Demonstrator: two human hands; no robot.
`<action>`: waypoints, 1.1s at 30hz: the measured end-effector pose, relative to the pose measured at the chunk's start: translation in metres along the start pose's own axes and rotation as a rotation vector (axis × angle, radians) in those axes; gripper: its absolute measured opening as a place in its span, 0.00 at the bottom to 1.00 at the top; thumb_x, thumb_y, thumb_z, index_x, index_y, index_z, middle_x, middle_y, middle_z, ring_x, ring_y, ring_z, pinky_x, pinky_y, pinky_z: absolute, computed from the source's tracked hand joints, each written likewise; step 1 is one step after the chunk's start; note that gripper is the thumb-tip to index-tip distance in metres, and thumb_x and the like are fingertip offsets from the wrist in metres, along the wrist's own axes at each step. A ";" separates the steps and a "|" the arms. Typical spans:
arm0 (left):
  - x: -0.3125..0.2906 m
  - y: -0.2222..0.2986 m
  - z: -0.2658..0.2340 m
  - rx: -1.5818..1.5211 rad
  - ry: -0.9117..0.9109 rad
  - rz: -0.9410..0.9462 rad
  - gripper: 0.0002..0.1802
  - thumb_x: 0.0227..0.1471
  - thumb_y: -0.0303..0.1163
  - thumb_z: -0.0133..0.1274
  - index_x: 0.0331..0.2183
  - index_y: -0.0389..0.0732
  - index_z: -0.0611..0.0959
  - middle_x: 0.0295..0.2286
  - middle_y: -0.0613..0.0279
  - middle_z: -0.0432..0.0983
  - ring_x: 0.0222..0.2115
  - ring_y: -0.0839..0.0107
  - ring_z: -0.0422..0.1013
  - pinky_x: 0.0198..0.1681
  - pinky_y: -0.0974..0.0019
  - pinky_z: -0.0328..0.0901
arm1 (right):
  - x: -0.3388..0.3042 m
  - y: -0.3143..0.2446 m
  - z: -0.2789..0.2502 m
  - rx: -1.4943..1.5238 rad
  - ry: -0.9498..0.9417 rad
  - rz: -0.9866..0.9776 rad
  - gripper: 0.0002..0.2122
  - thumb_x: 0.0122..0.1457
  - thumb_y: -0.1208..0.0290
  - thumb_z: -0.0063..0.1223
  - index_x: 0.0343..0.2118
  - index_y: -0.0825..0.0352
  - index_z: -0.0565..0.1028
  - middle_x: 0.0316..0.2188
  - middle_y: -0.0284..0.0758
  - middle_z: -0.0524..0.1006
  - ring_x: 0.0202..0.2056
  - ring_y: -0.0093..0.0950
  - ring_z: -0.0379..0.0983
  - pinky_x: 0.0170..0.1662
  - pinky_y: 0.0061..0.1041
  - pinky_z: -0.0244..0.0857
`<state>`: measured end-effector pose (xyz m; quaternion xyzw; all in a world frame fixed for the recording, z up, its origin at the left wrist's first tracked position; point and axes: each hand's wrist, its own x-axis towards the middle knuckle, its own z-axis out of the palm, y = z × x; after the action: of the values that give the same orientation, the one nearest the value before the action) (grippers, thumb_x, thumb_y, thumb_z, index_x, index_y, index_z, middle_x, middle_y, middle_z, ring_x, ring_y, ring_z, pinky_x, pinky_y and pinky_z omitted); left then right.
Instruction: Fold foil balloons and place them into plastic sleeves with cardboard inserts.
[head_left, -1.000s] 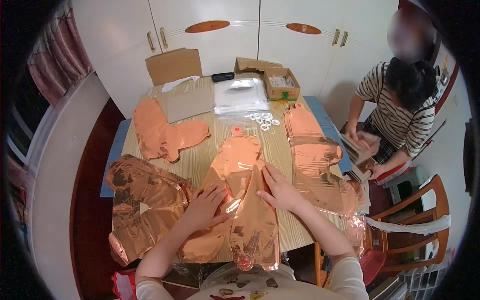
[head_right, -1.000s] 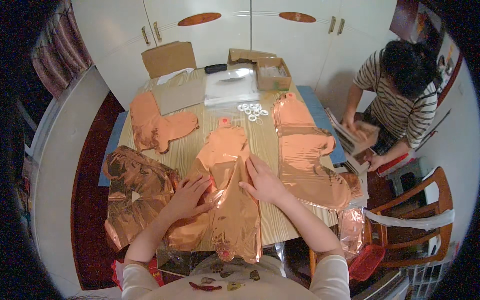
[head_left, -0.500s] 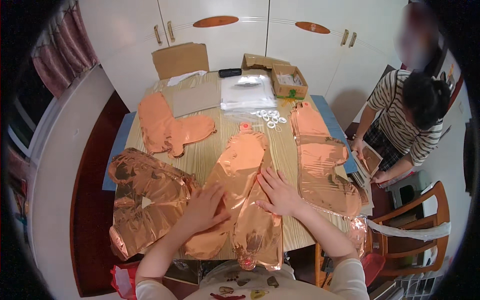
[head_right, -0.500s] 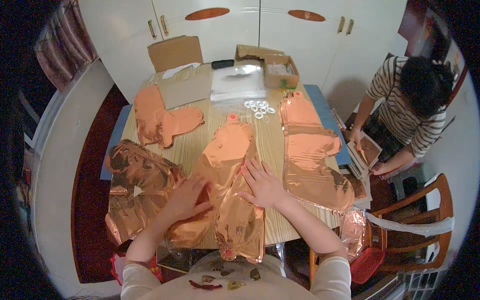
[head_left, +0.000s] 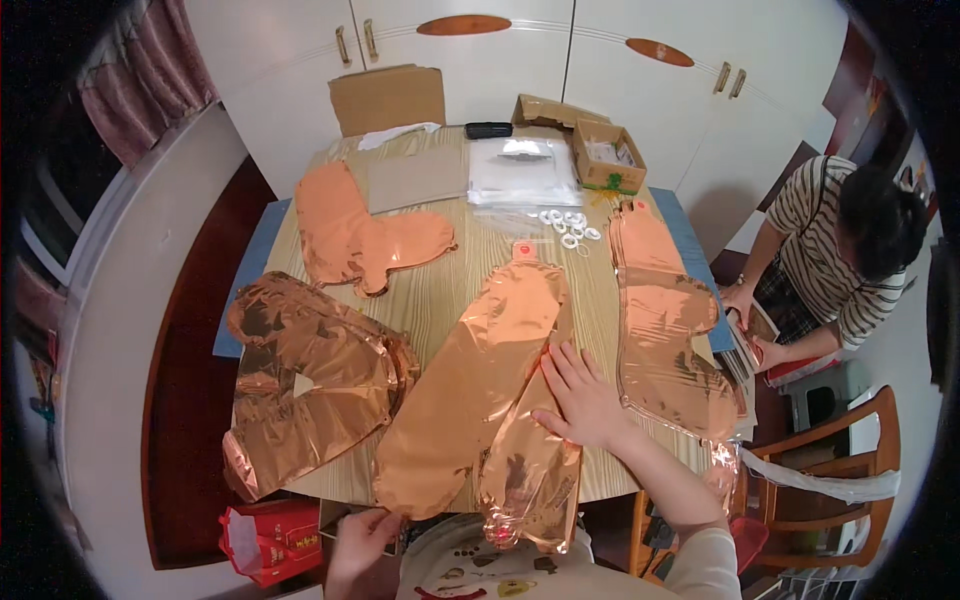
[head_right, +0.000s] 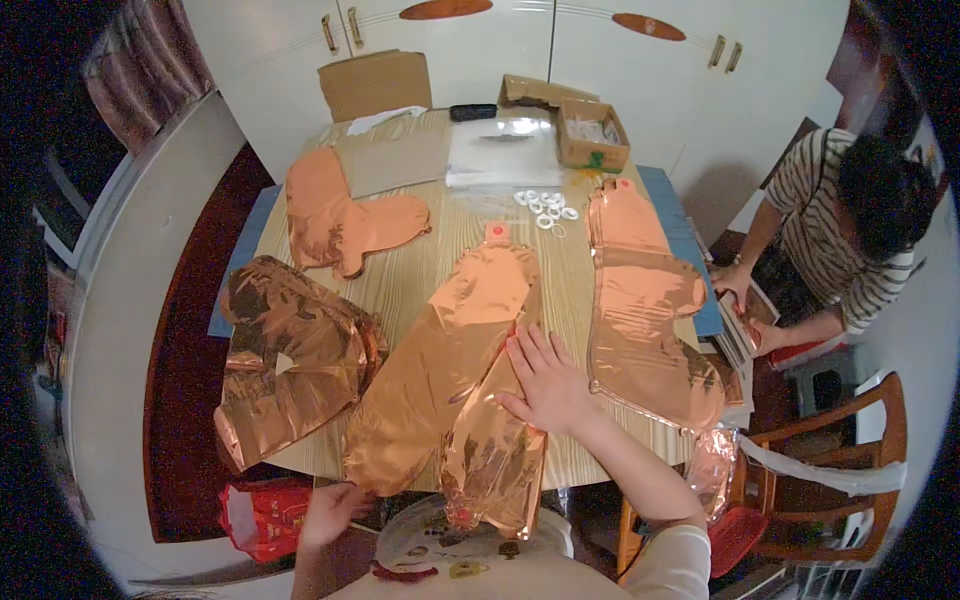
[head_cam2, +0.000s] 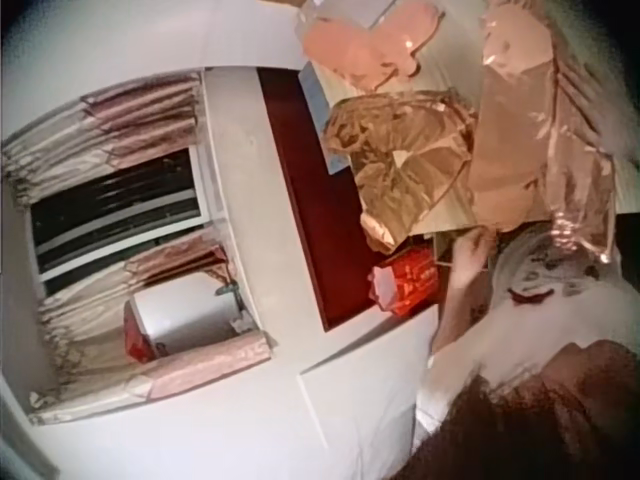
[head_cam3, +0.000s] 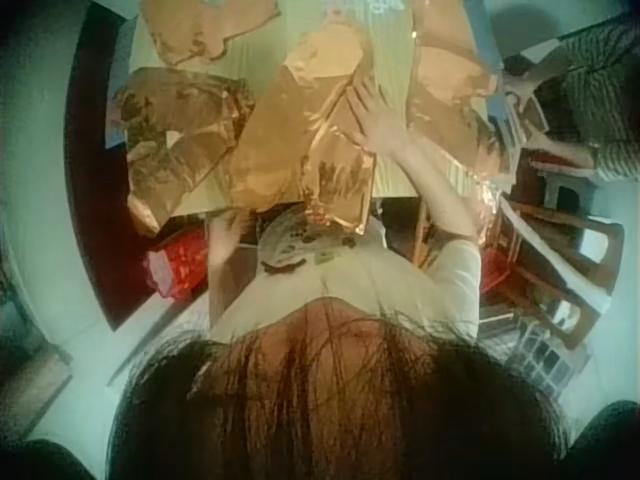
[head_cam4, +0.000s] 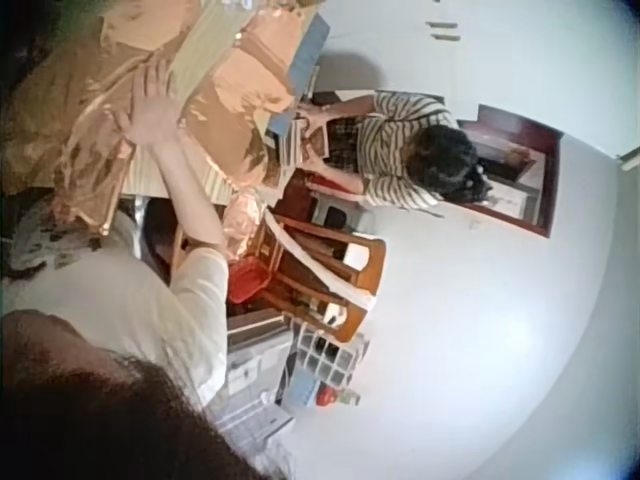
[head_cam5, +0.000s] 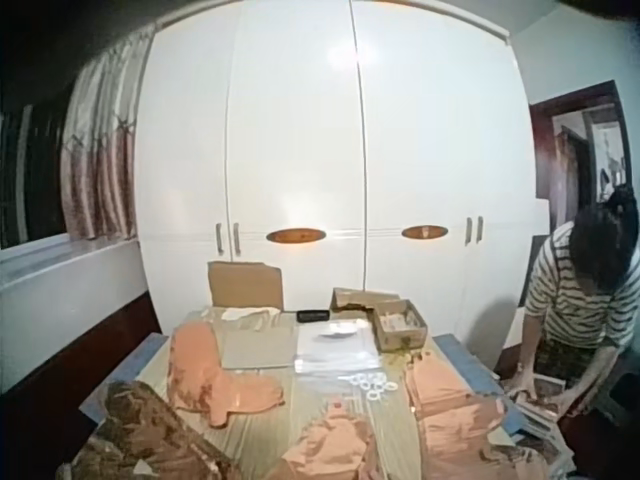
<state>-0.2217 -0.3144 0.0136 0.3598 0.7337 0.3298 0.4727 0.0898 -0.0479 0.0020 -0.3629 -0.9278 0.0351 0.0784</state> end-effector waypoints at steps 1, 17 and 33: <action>0.002 -0.005 0.015 -0.270 -0.013 -0.033 0.14 0.58 0.34 0.51 0.36 0.31 0.81 0.26 0.51 0.81 0.25 0.65 0.79 0.26 0.64 0.70 | 0.000 0.000 0.000 -0.005 -0.001 0.001 0.39 0.60 0.41 0.39 0.62 0.74 0.57 0.64 0.52 0.54 0.66 0.46 0.47 0.67 0.46 0.37; 0.032 0.101 0.106 0.305 -0.169 1.041 0.12 0.47 0.33 0.58 0.34 0.38 0.81 0.53 0.42 0.63 0.54 0.45 0.62 0.55 0.42 0.56 | -0.005 -0.006 -0.006 0.092 0.053 -0.022 0.37 0.57 0.50 0.48 0.62 0.74 0.57 0.64 0.50 0.54 0.66 0.45 0.49 0.67 0.48 0.35; 0.094 0.098 0.097 0.527 -0.398 1.161 0.23 0.52 0.44 0.56 0.45 0.39 0.75 0.57 0.47 0.61 0.58 0.46 0.59 0.62 0.44 0.50 | -0.005 0.002 -0.010 0.502 0.067 -0.364 0.15 0.40 0.78 0.59 0.35 0.63 0.80 0.54 0.33 0.71 0.59 0.37 0.62 0.61 0.39 0.56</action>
<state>-0.1379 -0.1698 0.0192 0.8538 0.3758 0.2675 0.2412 0.0963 -0.0494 0.0115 -0.1612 -0.9369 0.2364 0.2010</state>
